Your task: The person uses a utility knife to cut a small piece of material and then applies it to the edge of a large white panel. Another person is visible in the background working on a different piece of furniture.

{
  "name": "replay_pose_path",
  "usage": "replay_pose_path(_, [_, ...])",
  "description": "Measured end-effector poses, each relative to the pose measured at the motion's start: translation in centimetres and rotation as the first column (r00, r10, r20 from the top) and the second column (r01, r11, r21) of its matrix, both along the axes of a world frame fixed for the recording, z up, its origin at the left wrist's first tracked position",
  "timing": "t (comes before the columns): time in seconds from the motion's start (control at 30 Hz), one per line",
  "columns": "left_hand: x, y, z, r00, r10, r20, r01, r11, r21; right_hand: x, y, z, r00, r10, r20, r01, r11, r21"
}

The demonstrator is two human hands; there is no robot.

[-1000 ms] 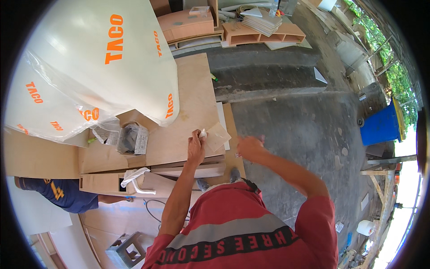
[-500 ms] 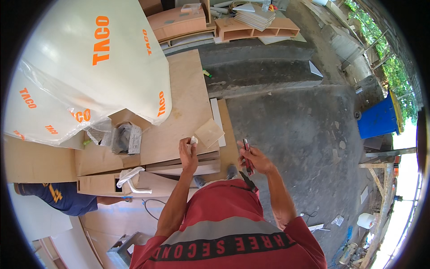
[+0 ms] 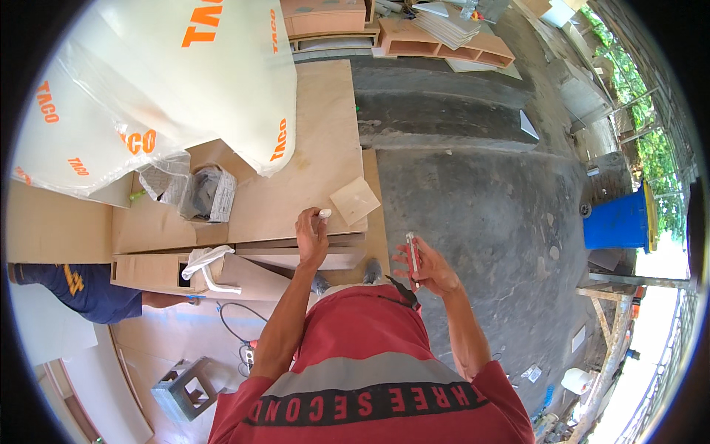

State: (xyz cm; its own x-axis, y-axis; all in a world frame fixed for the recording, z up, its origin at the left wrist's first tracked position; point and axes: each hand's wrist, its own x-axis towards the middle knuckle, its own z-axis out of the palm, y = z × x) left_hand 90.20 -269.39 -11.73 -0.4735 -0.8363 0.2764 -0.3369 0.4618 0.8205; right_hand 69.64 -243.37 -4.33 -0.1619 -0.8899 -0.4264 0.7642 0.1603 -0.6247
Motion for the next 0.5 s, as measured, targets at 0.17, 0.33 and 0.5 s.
replay_pose_path(0.17, [0.2, -0.2, -0.5, 1.0, -0.004, 0.005, 0.004, 1.0, -0.027, 2.1, 1.1, 0.8, 0.999, -0.019, -0.037, 0.019, 1.0, -0.016])
replay_pose_path(0.33, [0.3, -0.3, 0.4, 0.999, -0.035, 0.006, 0.035, 0.997, -0.072, 3.4, 1.2, 1.5, 0.985, -0.001, -0.17, 0.0, 1.0, -0.007])
replay_pose_path(0.5, [0.2, -0.3, 0.9, 0.999, -0.048, -0.007, 0.047, 0.996, -0.071, 3.9, 0.7, 0.3, 0.967, -0.116, -0.228, 0.115, 0.993, -0.019])
